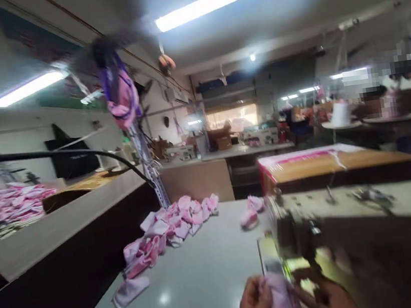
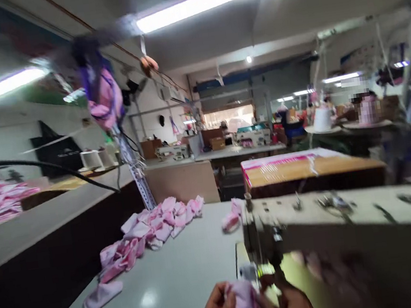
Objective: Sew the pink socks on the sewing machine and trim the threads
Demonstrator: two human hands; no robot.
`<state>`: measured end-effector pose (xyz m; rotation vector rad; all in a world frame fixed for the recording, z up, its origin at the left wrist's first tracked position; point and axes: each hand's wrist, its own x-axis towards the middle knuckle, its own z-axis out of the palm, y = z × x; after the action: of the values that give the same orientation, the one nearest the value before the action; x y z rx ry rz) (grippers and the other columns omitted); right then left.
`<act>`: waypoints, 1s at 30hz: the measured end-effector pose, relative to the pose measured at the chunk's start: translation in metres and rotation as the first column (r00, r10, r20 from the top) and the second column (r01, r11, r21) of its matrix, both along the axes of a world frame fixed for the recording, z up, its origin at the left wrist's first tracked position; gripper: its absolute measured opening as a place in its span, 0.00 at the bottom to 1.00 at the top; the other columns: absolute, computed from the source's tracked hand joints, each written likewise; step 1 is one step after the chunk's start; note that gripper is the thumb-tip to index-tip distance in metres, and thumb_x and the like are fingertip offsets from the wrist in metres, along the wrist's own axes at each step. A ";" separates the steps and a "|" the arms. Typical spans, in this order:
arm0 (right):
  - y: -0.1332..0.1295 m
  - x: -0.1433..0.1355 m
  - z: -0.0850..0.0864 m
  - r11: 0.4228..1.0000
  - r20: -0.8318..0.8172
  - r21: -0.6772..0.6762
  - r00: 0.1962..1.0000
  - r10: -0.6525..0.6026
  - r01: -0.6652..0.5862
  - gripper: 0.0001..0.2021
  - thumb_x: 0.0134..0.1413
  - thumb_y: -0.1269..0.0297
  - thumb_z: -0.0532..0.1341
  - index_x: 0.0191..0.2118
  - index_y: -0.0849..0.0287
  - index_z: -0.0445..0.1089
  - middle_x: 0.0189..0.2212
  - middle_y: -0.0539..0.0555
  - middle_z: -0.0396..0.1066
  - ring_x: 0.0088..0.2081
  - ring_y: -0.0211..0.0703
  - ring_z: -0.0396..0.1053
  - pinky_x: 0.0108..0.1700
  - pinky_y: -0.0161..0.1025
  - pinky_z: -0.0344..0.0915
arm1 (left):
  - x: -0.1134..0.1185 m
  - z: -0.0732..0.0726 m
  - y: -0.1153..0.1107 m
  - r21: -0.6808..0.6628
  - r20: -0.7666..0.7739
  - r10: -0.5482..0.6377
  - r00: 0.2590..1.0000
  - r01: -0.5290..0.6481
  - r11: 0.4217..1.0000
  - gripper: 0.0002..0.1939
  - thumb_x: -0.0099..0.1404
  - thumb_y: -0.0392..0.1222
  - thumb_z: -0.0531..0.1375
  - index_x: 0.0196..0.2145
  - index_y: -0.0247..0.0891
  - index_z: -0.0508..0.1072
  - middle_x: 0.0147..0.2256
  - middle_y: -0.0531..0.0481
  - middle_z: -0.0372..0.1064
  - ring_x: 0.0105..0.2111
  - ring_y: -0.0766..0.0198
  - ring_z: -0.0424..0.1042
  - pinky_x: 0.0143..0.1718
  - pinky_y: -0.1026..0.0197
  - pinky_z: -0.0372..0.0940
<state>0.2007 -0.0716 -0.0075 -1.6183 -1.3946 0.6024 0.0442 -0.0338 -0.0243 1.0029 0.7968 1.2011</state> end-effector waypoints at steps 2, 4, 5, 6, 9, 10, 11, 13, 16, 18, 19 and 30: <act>-0.017 -0.009 -0.001 0.995 -0.189 -0.017 0.978 0.092 -0.097 0.22 0.50 0.45 0.61 0.43 0.57 0.71 0.36 0.52 0.72 0.28 0.42 0.68 0.30 0.40 0.67 | -0.001 0.010 -0.022 -0.157 0.129 -0.062 0.990 0.082 0.984 0.22 0.46 0.56 0.70 0.30 0.36 0.72 0.25 0.52 0.68 0.24 0.66 0.67 0.28 0.66 0.61; -0.030 -0.015 0.004 0.974 -0.394 0.033 0.893 0.219 -0.224 0.25 0.43 0.45 0.64 0.42 0.59 0.71 0.36 0.53 0.72 0.32 0.44 0.68 0.34 0.38 0.66 | 0.000 0.016 -0.037 -0.248 0.177 -0.090 0.980 0.132 0.960 0.21 0.45 0.52 0.71 0.31 0.36 0.72 0.26 0.52 0.69 0.25 0.65 0.69 0.29 0.66 0.63; -0.035 -0.017 0.008 0.969 -0.456 0.049 0.857 0.239 -0.244 0.25 0.40 0.47 0.65 0.41 0.60 0.71 0.35 0.53 0.71 0.33 0.45 0.68 0.35 0.37 0.65 | 0.000 0.017 -0.042 -0.275 0.183 -0.100 0.978 0.148 0.950 0.21 0.45 0.51 0.72 0.32 0.36 0.72 0.26 0.52 0.70 0.25 0.64 0.70 0.29 0.65 0.64; -0.039 -0.018 0.012 0.976 -0.500 0.044 0.841 0.206 -0.213 0.22 0.38 0.50 0.66 0.38 0.60 0.71 0.33 0.52 0.71 0.33 0.44 0.67 0.34 0.36 0.64 | 0.000 0.017 -0.044 -0.294 0.183 -0.109 0.977 0.160 0.942 0.21 0.46 0.50 0.72 0.32 0.36 0.72 0.26 0.52 0.70 0.25 0.64 0.71 0.30 0.65 0.64; -0.043 -0.021 0.019 0.987 -0.592 0.001 0.796 0.129 -0.159 0.16 0.37 0.54 0.66 0.31 0.60 0.68 0.27 0.49 0.68 0.28 0.39 0.64 0.30 0.34 0.61 | 0.003 0.018 -0.043 -0.320 0.171 -0.144 0.975 0.193 0.928 0.21 0.47 0.49 0.72 0.34 0.36 0.72 0.27 0.51 0.71 0.26 0.63 0.72 0.30 0.64 0.66; -0.043 -0.021 0.020 0.988 -0.619 0.002 0.776 0.124 -0.156 0.16 0.37 0.54 0.65 0.29 0.60 0.67 0.25 0.48 0.66 0.27 0.39 0.63 0.30 0.34 0.60 | 0.004 0.020 -0.041 -0.323 0.165 -0.159 0.973 0.205 0.924 0.21 0.46 0.50 0.72 0.34 0.36 0.72 0.27 0.51 0.72 0.26 0.63 0.72 0.30 0.64 0.66; -0.043 -0.020 0.021 0.989 -0.644 0.011 0.755 0.122 -0.150 0.16 0.37 0.53 0.65 0.29 0.60 0.66 0.24 0.48 0.65 0.26 0.38 0.62 0.30 0.34 0.60 | 0.005 0.022 -0.039 -0.328 0.158 -0.178 0.971 0.222 0.918 0.21 0.46 0.50 0.72 0.33 0.35 0.72 0.26 0.51 0.72 0.26 0.63 0.73 0.30 0.64 0.66; -0.040 -0.018 0.021 0.989 -0.679 0.025 0.723 0.126 -0.149 0.17 0.36 0.52 0.67 0.28 0.59 0.66 0.22 0.47 0.64 0.26 0.38 0.61 0.31 0.35 0.60 | 0.007 0.027 -0.035 -0.333 0.146 -0.212 0.966 0.250 0.909 0.21 0.45 0.51 0.72 0.31 0.35 0.71 0.26 0.51 0.72 0.26 0.63 0.73 0.30 0.64 0.66; -0.036 -0.014 0.022 0.989 -0.709 0.037 0.694 0.129 -0.146 0.20 0.33 0.50 0.69 0.27 0.59 0.66 0.22 0.47 0.63 0.26 0.38 0.60 0.32 0.36 0.60 | 0.008 0.033 -0.032 -0.339 0.117 -0.251 0.961 0.277 0.899 0.23 0.44 0.52 0.73 0.30 0.34 0.72 0.26 0.51 0.72 0.26 0.63 0.73 0.29 0.65 0.67; -0.035 -0.013 0.023 0.989 -0.720 0.048 0.682 0.133 -0.143 0.21 0.32 0.48 0.70 0.27 0.59 0.65 0.22 0.46 0.63 0.26 0.38 0.60 0.32 0.36 0.59 | 0.008 0.036 -0.033 -0.336 0.097 -0.232 0.968 0.251 0.908 0.23 0.44 0.52 0.73 0.30 0.35 0.72 0.25 0.51 0.72 0.26 0.63 0.73 0.29 0.65 0.67; -0.035 -0.013 0.024 0.987 -0.720 0.052 0.679 0.142 -0.151 0.21 0.33 0.48 0.70 0.27 0.59 0.65 0.22 0.46 0.62 0.26 0.38 0.59 0.31 0.36 0.59 | 0.008 0.037 -0.034 -0.333 0.088 -0.211 0.974 0.228 0.915 0.23 0.44 0.52 0.73 0.31 0.35 0.72 0.25 0.51 0.72 0.26 0.63 0.73 0.29 0.65 0.67; -0.034 -0.011 0.025 0.949 -0.710 0.102 0.646 0.280 -0.299 0.20 0.43 0.45 0.66 0.27 0.60 0.66 0.21 0.46 0.61 0.24 0.36 0.58 0.29 0.35 0.57 | 0.003 0.033 -0.037 -0.275 0.048 -0.133 0.990 0.141 0.951 0.20 0.47 0.52 0.71 0.29 0.35 0.73 0.25 0.52 0.71 0.26 0.64 0.72 0.30 0.66 0.66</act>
<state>0.1895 -0.1055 0.0175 -0.9682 -1.0277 1.2935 0.0468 -0.0710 0.0085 0.7932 0.8329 0.9516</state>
